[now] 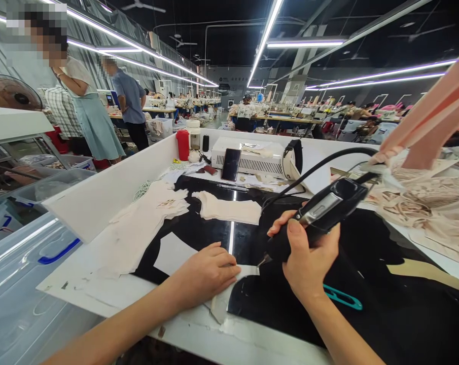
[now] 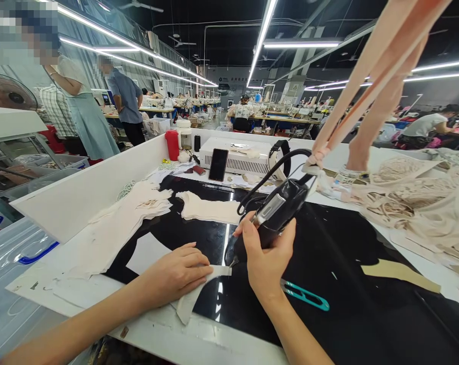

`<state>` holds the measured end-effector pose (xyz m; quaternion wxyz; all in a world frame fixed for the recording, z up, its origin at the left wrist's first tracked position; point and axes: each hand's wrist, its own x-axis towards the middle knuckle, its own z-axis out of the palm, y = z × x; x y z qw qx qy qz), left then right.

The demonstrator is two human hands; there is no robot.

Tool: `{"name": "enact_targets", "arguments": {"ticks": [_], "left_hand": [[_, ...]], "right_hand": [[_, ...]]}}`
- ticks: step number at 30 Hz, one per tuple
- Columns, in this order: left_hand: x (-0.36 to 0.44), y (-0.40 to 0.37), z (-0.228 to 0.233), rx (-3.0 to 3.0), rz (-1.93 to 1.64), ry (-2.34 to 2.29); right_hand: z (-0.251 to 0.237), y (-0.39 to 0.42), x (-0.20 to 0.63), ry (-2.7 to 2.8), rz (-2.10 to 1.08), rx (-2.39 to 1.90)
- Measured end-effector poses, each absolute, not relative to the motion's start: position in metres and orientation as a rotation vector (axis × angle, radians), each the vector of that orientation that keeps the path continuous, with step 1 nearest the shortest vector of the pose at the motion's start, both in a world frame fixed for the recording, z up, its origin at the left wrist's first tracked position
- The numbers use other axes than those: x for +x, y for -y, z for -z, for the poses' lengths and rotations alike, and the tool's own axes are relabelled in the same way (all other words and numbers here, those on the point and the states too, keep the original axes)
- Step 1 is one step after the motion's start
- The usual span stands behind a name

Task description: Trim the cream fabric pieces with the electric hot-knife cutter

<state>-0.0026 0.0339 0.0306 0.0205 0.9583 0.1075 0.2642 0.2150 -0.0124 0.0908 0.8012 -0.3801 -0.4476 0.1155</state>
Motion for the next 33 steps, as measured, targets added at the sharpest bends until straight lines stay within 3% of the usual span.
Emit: {"name": "enact_targets", "arguments": {"ticks": [33], "left_hand": [[-0.001,-0.033,-0.032,2.979,-0.841,-0.333]], "right_hand": [[-0.090,0.008,0.208,0.914,-0.294,-0.809]]}}
